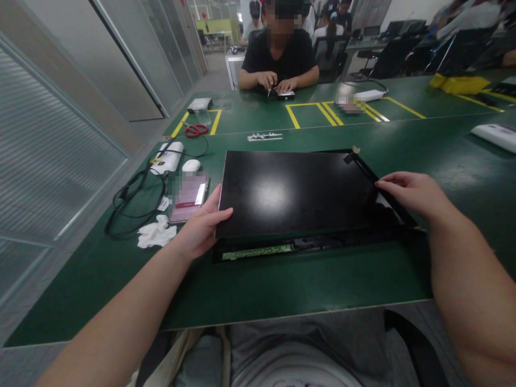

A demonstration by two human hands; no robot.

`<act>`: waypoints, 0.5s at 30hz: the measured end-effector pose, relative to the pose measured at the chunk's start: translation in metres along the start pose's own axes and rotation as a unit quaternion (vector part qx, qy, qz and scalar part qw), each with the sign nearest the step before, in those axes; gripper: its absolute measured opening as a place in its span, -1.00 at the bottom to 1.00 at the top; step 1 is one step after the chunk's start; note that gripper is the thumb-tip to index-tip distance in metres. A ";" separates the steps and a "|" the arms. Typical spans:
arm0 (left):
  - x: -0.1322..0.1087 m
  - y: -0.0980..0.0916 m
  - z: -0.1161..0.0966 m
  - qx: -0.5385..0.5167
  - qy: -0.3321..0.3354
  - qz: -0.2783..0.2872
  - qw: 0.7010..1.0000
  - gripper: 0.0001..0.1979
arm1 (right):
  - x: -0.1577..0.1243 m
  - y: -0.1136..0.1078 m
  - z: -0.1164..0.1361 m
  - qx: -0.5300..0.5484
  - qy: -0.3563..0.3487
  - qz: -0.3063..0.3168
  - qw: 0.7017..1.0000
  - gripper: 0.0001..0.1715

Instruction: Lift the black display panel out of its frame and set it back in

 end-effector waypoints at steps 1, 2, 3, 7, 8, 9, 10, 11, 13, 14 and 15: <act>0.000 0.000 0.000 0.000 0.000 0.001 1.000 0.00 | 0.000 0.000 0.000 0.000 -0.001 -0.001 1.000 -0.65; 0.000 0.000 0.000 0.000 0.001 0.001 1.000 0.00 | -0.001 0.000 0.001 -0.001 -0.002 -0.002 1.000 -0.65; 0.000 0.001 -0.001 0.001 0.002 0.000 1.000 0.00 | -0.001 0.000 0.001 0.000 -0.003 -0.003 1.000 -0.65; -0.001 0.004 -0.001 0.001 -0.002 -0.006 1.000 -0.01 | -0.002 0.000 0.003 0.000 0.000 -0.004 1.000 -0.65; -0.001 0.005 0.000 -0.001 -0.002 -0.005 1.000 0.00 | -0.002 0.000 0.003 -0.003 0.001 -0.005 1.000 -0.65; -0.001 0.006 0.000 -0.003 0.000 -0.002 1.000 0.00 | -0.001 0.001 0.003 -0.005 0.000 -0.007 1.000 -0.66; -0.001 0.006 0.000 -0.004 0.001 0.002 1.000 0.01 | -0.001 0.000 0.002 -0.004 -0.003 -0.010 1.000 -0.66; -0.001 0.006 0.000 -0.005 0.003 0.006 1.000 0.02 | -0.001 0.000 0.002 -0.002 -0.007 -0.014 1.000 -0.66; -0.001 0.006 0.000 -0.002 0.006 0.008 1.000 0.02 | 0.000 0.000 0.001 0.007 -0.017 -0.021 1.000 -0.66; -0.002 0.007 0.000 0.000 0.006 0.007 1.000 0.02 | 0.000 0.000 0.001 0.010 -0.018 -0.022 1.000 -0.65; -0.002 0.007 0.000 0.002 0.005 0.005 1.000 0.02 | 0.000 0.000 0.000 0.011 -0.017 -0.022 1.000 -0.65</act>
Point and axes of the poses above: each hand's wrist, its own x-axis towards the middle knuckle, its own y-axis out of the palm, z = x × y, the point moved 6 cm from there along x, towards the middle knuckle, and after that the axes turned 8 degrees about y, right-handed, at the moved point
